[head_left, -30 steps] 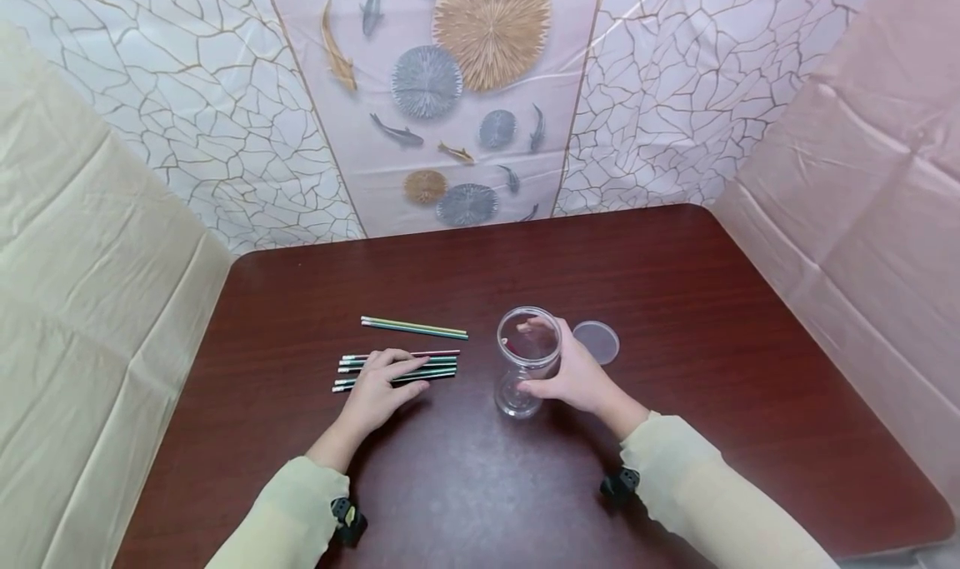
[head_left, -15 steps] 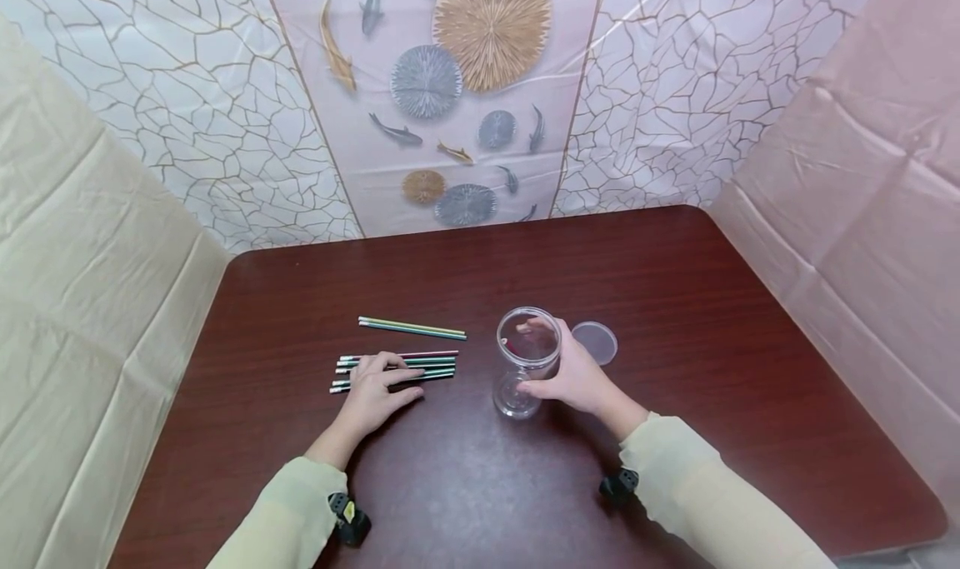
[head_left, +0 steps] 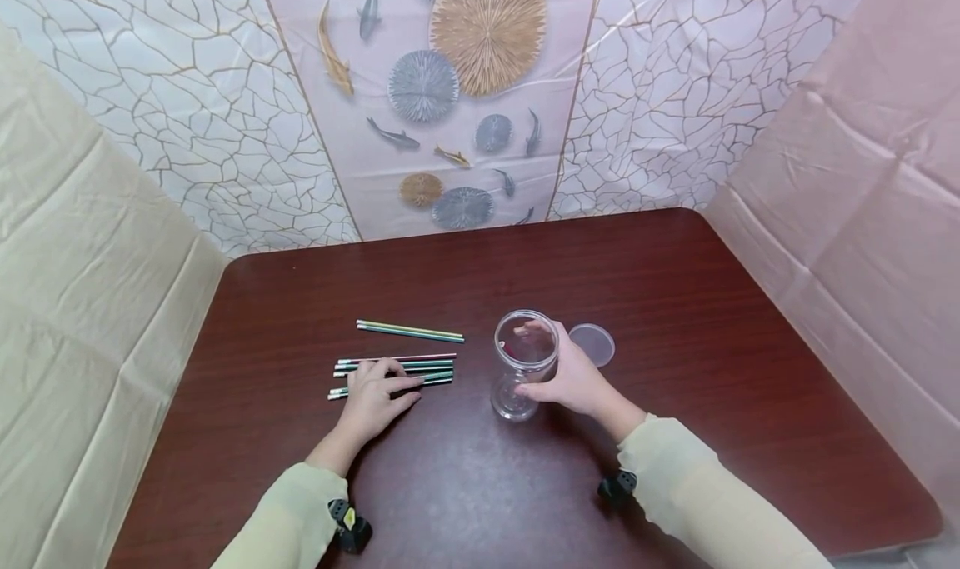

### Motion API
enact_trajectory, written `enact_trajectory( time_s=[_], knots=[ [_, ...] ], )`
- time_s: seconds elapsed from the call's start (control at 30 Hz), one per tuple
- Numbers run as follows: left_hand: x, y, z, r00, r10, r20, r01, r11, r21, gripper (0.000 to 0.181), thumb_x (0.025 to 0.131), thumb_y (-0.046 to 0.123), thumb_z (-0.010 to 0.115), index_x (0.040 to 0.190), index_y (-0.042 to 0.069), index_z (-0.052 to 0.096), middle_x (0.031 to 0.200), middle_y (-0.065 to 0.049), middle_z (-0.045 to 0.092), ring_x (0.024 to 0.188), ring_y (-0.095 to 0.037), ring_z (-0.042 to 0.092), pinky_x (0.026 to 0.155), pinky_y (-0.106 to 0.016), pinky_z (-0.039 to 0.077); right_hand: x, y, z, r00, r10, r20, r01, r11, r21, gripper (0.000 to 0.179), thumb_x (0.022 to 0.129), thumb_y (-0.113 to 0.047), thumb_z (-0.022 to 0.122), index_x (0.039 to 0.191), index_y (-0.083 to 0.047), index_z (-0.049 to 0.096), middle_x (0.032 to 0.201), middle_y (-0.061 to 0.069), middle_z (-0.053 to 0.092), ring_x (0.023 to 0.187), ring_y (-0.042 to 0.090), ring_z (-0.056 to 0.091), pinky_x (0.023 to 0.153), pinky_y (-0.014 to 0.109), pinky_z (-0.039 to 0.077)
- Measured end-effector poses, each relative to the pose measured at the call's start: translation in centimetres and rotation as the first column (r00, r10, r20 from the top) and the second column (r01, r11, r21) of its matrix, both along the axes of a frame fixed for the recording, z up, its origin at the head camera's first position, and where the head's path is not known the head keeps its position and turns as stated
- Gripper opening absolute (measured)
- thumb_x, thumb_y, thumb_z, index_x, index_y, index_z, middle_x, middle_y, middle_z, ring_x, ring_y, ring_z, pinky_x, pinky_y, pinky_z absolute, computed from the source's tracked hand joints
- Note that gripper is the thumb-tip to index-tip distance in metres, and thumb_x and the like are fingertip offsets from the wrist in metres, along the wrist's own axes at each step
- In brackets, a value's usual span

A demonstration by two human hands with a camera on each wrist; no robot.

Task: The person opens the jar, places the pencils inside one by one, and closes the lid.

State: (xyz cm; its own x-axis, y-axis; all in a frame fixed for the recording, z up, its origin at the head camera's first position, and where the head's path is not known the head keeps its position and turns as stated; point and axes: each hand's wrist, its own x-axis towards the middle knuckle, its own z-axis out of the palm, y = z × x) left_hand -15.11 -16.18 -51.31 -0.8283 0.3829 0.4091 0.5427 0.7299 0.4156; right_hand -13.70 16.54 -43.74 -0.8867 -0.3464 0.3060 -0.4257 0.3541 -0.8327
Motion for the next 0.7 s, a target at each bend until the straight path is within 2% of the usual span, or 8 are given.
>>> enact_trajectory(
  time_s=[0.13,0.3,0.43,0.53,0.7],
  knots=[
    [0.1,0.0,0.0,1.0,-0.007,-0.019,0.006,0.999,-0.039,0.018,0.073,0.024,0.08,0.091,0.026,0.077,0.093,0.005,0.056,0.089,-0.024,0.044,0.072,-0.043,0.03,0.0,-0.1,0.0,1.0,-0.002,0.006,0.002,1.0,-0.005,0.082,0.061,-0.01,0.087,0.128,-0.004,0.039,0.123,0.006,0.057,0.116,0.02,0.05,0.098,0.025,0.035],
    [0.1,0.2,0.3,1.0,-0.016,0.015,0.017,0.998,-0.06,0.012,0.075,0.023,0.079,0.087,0.025,0.076,0.089,0.007,0.053,0.088,-0.022,0.043,0.073,-0.045,0.029,0.1,-0.1,0.1,1.0,-0.01,0.004,0.01,1.0,0.008,0.082,0.061,-0.011,0.087,0.128,-0.006,0.039,0.124,0.005,0.057,0.115,0.019,0.051,0.098,0.027,0.036],
    [0.2,0.5,0.6,1.0,-0.021,0.015,0.022,0.998,-0.065,0.01,0.074,0.023,0.079,0.083,0.024,0.075,0.088,0.009,0.053,0.088,-0.021,0.044,0.074,-0.044,0.031,0.1,-0.1,0.1,1.0,-0.013,0.004,0.013,1.0,0.013,0.083,0.061,-0.012,0.087,0.128,-0.006,0.039,0.124,0.006,0.057,0.115,0.019,0.051,0.098,0.029,0.037],
    [0.2,0.9,1.2,0.999,-0.046,-0.008,0.046,0.999,-0.028,0.009,0.074,0.02,0.079,0.081,0.022,0.075,0.088,0.009,0.055,0.088,-0.02,0.045,0.074,-0.041,0.032,0.2,0.0,0.2,1.0,-0.013,0.001,0.013,1.0,0.014,0.083,0.061,-0.012,0.087,0.128,-0.006,0.039,0.124,0.006,0.057,0.115,0.02,0.051,0.098,0.029,0.037],
    [0.4,1.9,2.6,0.993,-0.115,-0.022,0.117,0.989,0.089,0.01,0.075,0.015,0.078,0.084,0.018,0.074,0.089,0.007,0.064,0.087,-0.016,0.05,0.078,-0.039,0.036,0.2,0.0,0.2,1.0,-0.013,-0.002,0.013,1.0,0.008,0.083,0.061,-0.012,0.087,0.128,-0.006,0.039,0.124,0.008,0.057,0.115,0.021,0.052,0.097,0.027,0.037]
  ],
)
